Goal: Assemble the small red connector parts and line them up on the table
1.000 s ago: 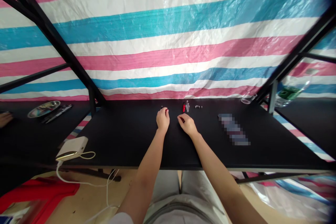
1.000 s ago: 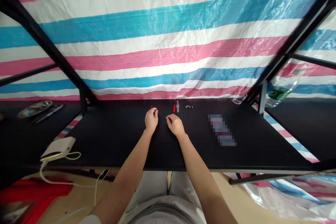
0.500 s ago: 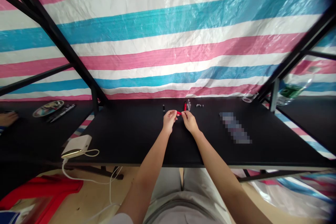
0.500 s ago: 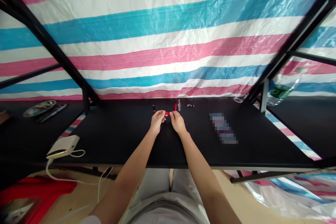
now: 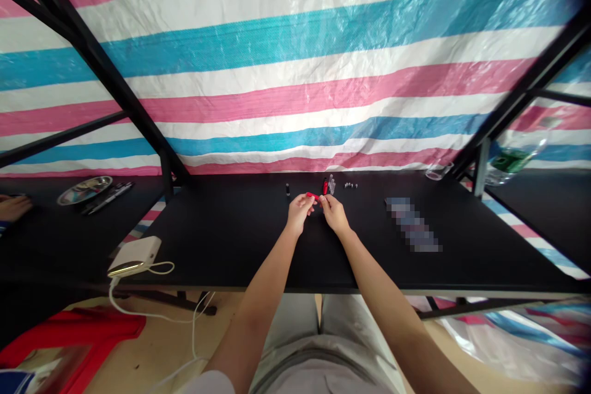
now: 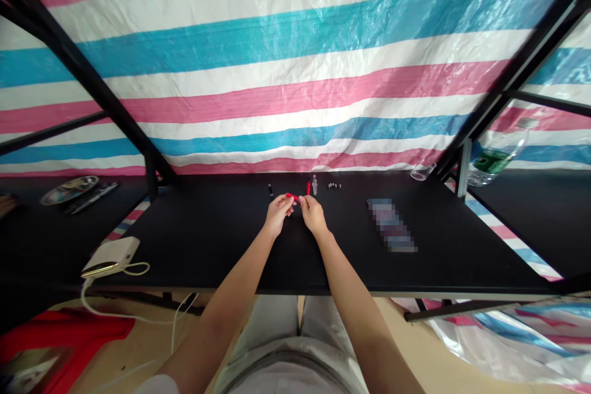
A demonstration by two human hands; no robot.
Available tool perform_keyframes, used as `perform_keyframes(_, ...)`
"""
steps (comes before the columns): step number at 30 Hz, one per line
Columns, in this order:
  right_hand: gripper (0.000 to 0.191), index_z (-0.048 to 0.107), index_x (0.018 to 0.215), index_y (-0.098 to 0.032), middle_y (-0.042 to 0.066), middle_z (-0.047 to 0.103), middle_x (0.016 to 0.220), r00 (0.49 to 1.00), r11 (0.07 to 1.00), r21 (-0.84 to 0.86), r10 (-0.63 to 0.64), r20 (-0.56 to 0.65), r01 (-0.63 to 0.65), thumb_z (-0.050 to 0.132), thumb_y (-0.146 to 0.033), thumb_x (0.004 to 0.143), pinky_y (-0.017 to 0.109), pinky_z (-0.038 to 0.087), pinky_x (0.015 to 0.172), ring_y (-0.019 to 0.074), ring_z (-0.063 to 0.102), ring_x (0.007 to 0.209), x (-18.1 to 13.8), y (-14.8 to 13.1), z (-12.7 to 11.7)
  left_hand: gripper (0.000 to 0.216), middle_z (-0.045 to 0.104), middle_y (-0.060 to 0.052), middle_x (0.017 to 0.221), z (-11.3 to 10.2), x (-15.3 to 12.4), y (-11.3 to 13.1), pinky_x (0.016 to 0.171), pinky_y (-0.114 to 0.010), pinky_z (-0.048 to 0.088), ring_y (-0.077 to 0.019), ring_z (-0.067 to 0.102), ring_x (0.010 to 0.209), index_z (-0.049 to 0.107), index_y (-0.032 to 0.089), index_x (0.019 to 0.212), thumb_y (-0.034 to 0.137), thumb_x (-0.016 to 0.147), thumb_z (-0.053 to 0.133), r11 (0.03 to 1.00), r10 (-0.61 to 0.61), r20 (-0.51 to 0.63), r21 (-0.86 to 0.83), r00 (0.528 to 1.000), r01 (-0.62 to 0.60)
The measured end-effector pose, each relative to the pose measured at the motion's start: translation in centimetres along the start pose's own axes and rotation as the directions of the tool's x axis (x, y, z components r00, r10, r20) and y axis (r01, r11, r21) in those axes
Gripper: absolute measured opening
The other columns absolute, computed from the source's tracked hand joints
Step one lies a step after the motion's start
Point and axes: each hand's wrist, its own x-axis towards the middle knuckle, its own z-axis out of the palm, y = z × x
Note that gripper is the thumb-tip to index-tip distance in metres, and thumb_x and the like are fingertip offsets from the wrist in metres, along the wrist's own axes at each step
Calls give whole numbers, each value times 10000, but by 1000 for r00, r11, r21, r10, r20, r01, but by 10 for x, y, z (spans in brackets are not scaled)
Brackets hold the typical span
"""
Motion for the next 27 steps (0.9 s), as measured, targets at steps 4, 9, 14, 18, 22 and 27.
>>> perform_keyframes(4,366,563,804,-177,33,574,694,1000,1000,6,-19,12,19,359,-479,842,259,426,612,143,522,631,0,1,0,342,601,-28,702,-1,2,-2,455,-185,323,-44,466,488,586,134,810,410,630,679,1000,-4,-39,6,999,4)
perform_keyframes(9,299,578,882,-174,58,609,829,999,999,17,-42,11,42,444,-431,808,283,451,655,145,539,667,1,6,2,355,587,-18,688,-2,4,-6,450,-179,324,-35,455,477,581,130,812,429,639,667,1000,25,-58,2,998,-25)
perform_keyframes(14,293,578,966,-176,63,612,903,996,996,26,-87,-2,87,470,-396,803,271,455,639,132,542,667,2,10,4,361,580,-13,670,-3,4,-7,441,-179,324,-35,453,464,576,127,811,426,632,673,1000,18,-52,10,998,-18)
perform_keyframes(18,250,603,913,-184,57,602,877,991,991,-33,-133,8,133,479,-373,806,267,452,634,137,548,687,3,10,3,351,535,17,601,-3,4,-7,431,-183,310,-28,420,428,567,127,797,403,617,688,1000,22,-51,11,998,-22)
perform_keyframes(22,188,612,870,-195,52,595,867,985,974,-149,-167,34,170,507,-329,791,276,436,653,145,543,707,3,9,-1,350,536,19,602,-1,4,-7,431,-185,309,-27,415,424,554,130,798,396,616,690,999,27,-76,27,997,-25)
perform_keyframes(27,122,606,819,-195,34,588,795,992,921,-374,-125,-8,113,516,-244,752,283,370,656,161,526,729,3,9,-3,343,539,14,603,-1,5,-8,431,-187,319,-31,421,427,552,131,786,398,619,688,999,23,-101,49,995,-18)
